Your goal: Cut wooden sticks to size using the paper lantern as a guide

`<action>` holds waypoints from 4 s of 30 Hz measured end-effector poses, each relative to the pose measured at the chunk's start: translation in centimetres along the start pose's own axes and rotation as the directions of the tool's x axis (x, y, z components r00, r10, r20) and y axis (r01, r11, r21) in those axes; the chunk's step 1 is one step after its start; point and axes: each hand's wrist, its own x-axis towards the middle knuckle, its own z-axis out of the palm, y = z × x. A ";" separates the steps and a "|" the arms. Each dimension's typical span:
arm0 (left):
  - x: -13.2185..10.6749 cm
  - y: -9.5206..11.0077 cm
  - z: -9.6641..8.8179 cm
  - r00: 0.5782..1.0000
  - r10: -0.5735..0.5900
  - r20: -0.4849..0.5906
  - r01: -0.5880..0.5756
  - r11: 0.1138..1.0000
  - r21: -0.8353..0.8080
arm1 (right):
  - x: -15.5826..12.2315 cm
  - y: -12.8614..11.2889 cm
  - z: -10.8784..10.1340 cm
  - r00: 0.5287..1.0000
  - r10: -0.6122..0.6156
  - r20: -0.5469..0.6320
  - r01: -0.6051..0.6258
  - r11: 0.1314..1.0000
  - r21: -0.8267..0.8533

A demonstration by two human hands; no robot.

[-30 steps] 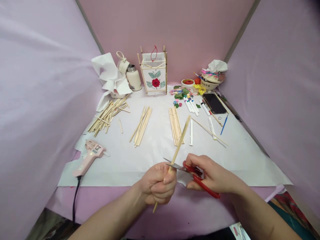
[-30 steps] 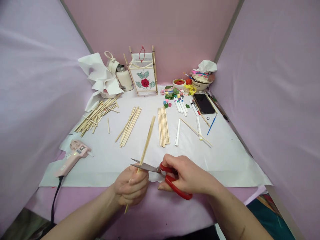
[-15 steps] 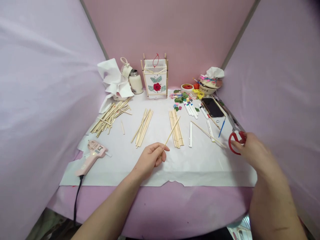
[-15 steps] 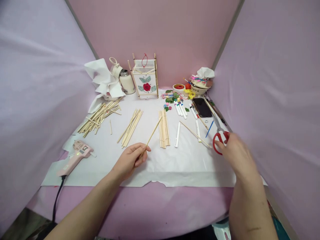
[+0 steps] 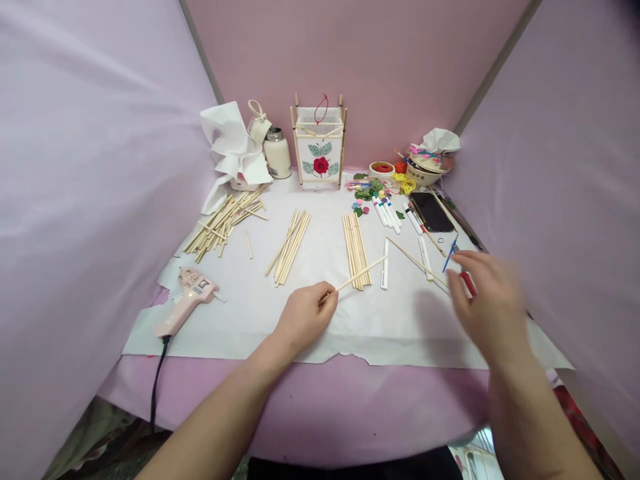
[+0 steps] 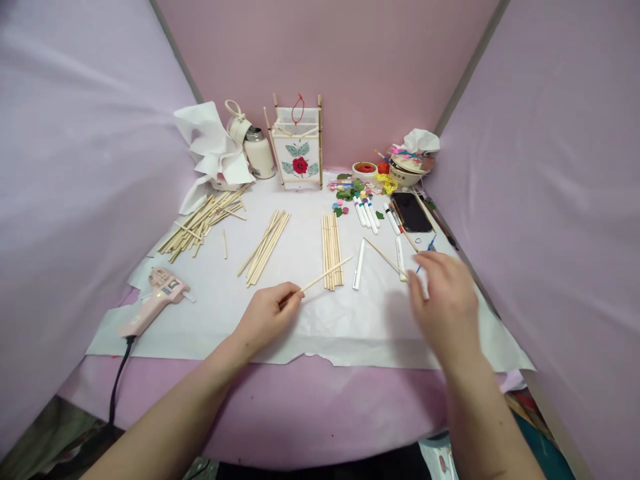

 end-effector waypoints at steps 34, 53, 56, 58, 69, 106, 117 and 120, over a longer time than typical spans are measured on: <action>-0.4 -0.2 3.4 0.986 0.103 0.127 -0.159 0.795 0.585 | -1.9 -9.5 4.9 0.737 -0.211 0.641 0.272 0.962 0.005; -0.2 0.4 2.9 0.972 0.135 0.191 -0.216 0.828 0.518 | -0.7 -9.5 2.9 0.595 -0.152 0.790 0.169 0.984 0.062; -0.3 0.4 1.3 0.873 0.326 0.361 -0.400 0.904 0.151 | 0.6 -7.3 1.4 0.445 -0.420 0.791 -0.027 0.876 0.481; -0.2 0.5 0.5 0.822 0.428 0.375 -0.422 0.901 -0.101 | 1.3 -6.1 0.6 0.400 -0.544 0.738 -0.228 0.720 0.655; 0.4 -0.4 0.5 0.970 0.120 0.212 0.060 0.728 -0.683 | 0.8 -4.6 3.5 0.826 -0.076 0.559 -0.248 0.841 0.481; 1.8 1.0 -0.9 0.984 0.056 0.167 0.049 0.823 -0.567 | 4.5 -8.7 2.6 0.855 -0.274 0.440 -0.183 0.635 0.751; 16.6 3.3 -12.3 0.974 -0.012 -0.227 -0.141 0.752 -0.644 | 20.2 -7.5 8.6 0.925 0.176 0.338 -0.364 0.149 0.919; 20.8 2.8 -13.1 0.958 -0.104 -0.268 -0.153 0.606 -0.781 | 23.5 -7.8 11.4 0.898 0.245 0.365 -0.386 0.042 0.921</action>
